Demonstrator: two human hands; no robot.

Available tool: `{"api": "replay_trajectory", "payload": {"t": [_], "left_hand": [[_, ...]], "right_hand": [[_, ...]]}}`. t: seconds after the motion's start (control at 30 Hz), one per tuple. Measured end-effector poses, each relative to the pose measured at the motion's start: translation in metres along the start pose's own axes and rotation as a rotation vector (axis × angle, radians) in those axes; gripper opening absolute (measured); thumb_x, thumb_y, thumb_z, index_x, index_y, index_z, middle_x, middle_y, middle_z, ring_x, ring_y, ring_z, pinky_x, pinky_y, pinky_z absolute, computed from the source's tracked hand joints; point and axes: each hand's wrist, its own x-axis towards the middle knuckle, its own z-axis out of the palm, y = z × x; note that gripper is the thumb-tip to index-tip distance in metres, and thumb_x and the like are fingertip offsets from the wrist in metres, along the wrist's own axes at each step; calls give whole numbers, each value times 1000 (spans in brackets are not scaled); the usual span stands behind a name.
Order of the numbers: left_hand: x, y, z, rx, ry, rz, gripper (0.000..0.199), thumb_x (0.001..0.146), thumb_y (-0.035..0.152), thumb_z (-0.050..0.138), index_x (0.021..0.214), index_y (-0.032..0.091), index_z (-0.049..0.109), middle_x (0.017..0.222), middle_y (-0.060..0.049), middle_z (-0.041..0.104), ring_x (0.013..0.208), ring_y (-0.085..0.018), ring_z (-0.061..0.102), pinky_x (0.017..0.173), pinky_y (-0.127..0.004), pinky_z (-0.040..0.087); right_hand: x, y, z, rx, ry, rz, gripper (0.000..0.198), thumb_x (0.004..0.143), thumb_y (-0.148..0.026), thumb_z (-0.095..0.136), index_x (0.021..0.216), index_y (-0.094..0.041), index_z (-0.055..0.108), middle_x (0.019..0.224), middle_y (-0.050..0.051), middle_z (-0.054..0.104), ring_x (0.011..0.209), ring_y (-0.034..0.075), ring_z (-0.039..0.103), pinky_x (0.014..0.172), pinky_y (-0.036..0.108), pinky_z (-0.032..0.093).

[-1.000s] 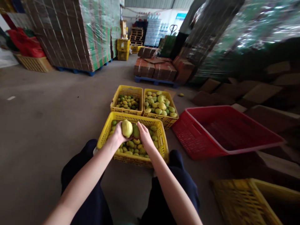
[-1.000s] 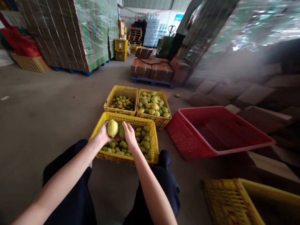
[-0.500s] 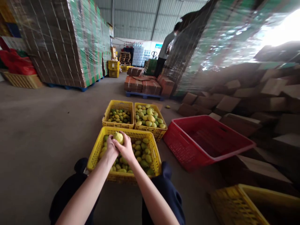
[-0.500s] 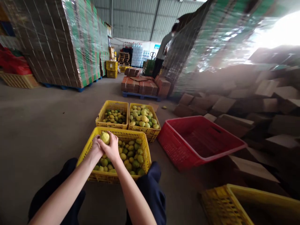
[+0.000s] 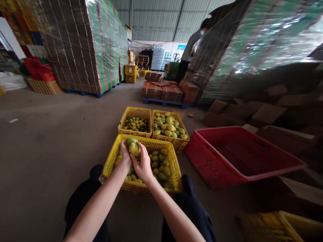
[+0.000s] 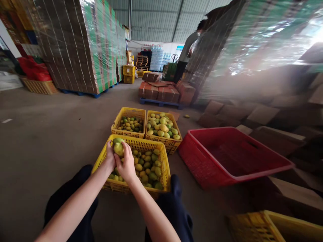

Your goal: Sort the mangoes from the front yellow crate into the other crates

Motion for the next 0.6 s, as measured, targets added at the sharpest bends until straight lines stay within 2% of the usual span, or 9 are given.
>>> {"api": "replay_trajectory", "payload": {"t": [0.1,0.2,0.3,0.4,0.47,0.6], "left_hand": [[-1,9,2,-7,24,-4,44,91,45,33,75,16,62,57,-3,60,67,-20,68,63,-27,53],[-2,27,2,43,-27,-10,45,91,43,34,71,15,63,59,-4,62,55,-16,63,53,-25,48],[-7,42,1,169,-95,95,42,88,38,38,61,15,60,56,-3,61,45,-12,55,49,-22,44],[-17,46,0,303,-190,309,38,86,37,41,57,18,56,53,-2,58,47,-11,55,50,-20,42],[-25,44,-1,362,-274,440,35,85,39,42,58,19,54,53,-1,58,51,-12,57,53,-20,42],[-34,34,-3,435,-388,552,34,85,42,41,60,21,52,54,-1,58,55,-14,57,59,-23,44]], "right_hand": [[-12,1,-1,25,112,49,44,82,-26,63,125,-23,53,123,12,63,114,27,60,100,46,50],[-14,2,-13,93,117,171,43,77,-31,71,117,-23,57,115,10,64,105,26,62,85,41,55],[-6,1,-32,225,145,236,48,70,-33,78,112,-24,56,110,7,64,96,23,63,76,35,56],[4,-5,-50,391,123,236,55,65,-32,83,111,-26,54,100,2,66,85,18,64,76,34,56],[7,-9,-56,411,82,231,57,64,-32,85,112,-27,55,100,1,67,85,19,65,78,35,56],[4,-14,-51,194,-45,86,53,67,-33,84,115,-25,63,113,6,69,103,25,65,93,40,53]]}}
